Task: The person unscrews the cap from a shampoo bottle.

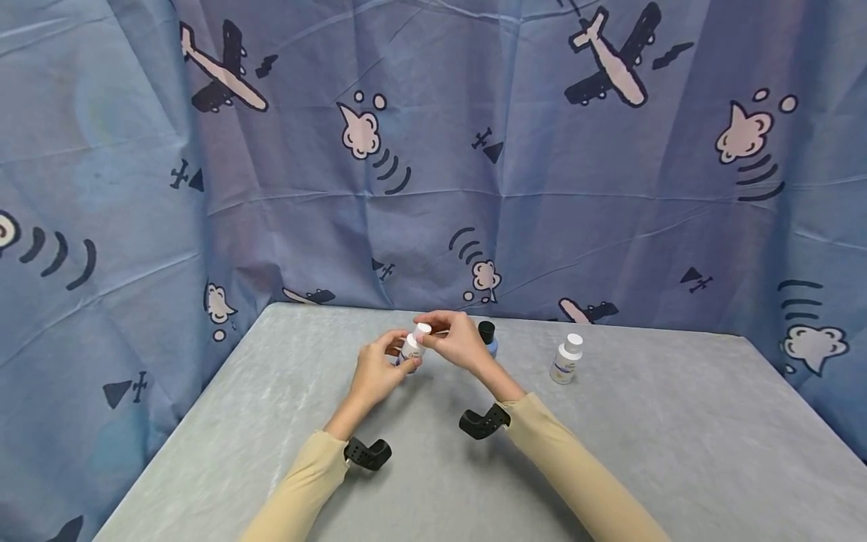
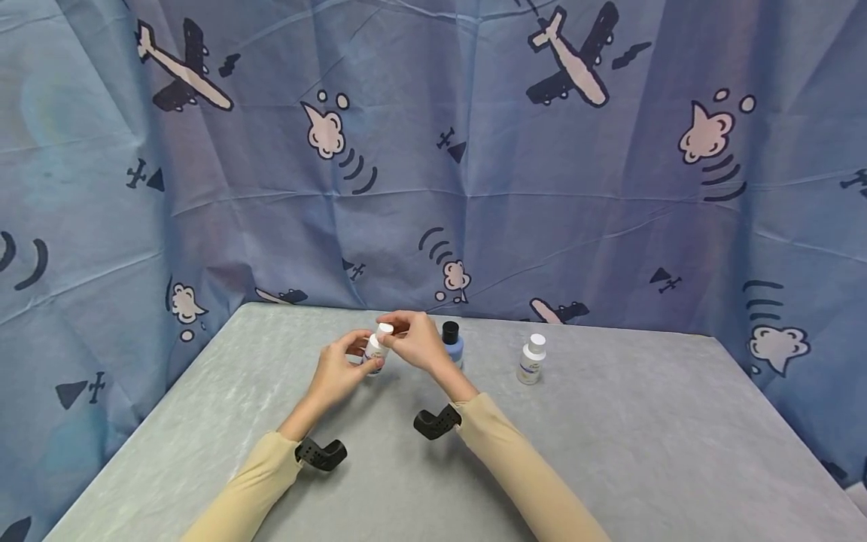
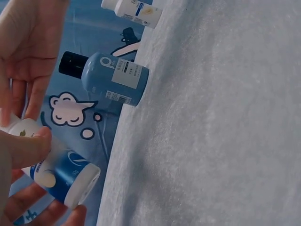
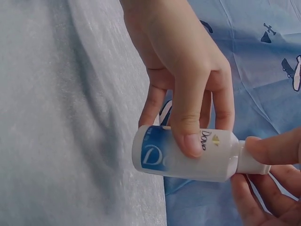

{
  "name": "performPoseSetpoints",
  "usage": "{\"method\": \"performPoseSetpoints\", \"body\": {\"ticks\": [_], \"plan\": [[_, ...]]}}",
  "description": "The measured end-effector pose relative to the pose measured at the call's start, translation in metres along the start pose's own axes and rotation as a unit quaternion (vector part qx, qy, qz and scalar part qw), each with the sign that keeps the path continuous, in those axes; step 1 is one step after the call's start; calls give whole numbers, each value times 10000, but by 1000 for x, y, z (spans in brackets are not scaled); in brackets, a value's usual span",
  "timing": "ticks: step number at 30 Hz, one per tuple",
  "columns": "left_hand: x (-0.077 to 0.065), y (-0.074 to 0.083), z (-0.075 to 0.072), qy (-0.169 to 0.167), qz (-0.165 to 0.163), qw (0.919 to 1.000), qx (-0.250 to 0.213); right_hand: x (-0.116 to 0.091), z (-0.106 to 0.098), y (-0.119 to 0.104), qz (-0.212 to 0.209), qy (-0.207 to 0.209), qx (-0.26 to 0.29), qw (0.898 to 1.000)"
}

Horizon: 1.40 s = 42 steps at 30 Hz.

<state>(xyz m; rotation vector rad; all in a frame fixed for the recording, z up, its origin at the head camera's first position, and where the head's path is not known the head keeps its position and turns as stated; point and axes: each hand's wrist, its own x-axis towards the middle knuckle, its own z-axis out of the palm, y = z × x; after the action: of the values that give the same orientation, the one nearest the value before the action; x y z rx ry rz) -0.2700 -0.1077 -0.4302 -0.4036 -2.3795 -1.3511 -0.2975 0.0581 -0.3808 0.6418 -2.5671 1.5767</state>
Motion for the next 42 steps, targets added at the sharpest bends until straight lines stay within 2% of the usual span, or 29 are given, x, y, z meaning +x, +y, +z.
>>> {"method": "performPoseSetpoints", "body": {"ticks": [5,9,16,19,22,27,31,37,42], "plan": [[-3,0,-1,-214,149,9992,319,-2,-4,0,-89,-431,133,9989],[-6,1,0,-215,160,9983,521,-3,-9,1,-170,-895,263,9955],[-5,0,2,125,-182,9995,209,-1,-12,2,-369,-1208,293,9916],[-5,0,3,297,-268,9990,175,1,-9,1,-342,-1108,265,9929],[-4,0,3,464,-257,9983,256,2,-5,1,-271,-734,168,9968],[-4,1,4,643,-196,9968,440,2,0,-1,279,82,60,9996],[-4,0,6,815,-3,9951,562,1,1,-2,638,432,-10,9970],[-6,-5,7,1026,344,9922,626,1,3,0,545,415,-92,9976],[-7,-5,5,792,175,9957,437,3,2,0,318,286,-190,9989]]}}
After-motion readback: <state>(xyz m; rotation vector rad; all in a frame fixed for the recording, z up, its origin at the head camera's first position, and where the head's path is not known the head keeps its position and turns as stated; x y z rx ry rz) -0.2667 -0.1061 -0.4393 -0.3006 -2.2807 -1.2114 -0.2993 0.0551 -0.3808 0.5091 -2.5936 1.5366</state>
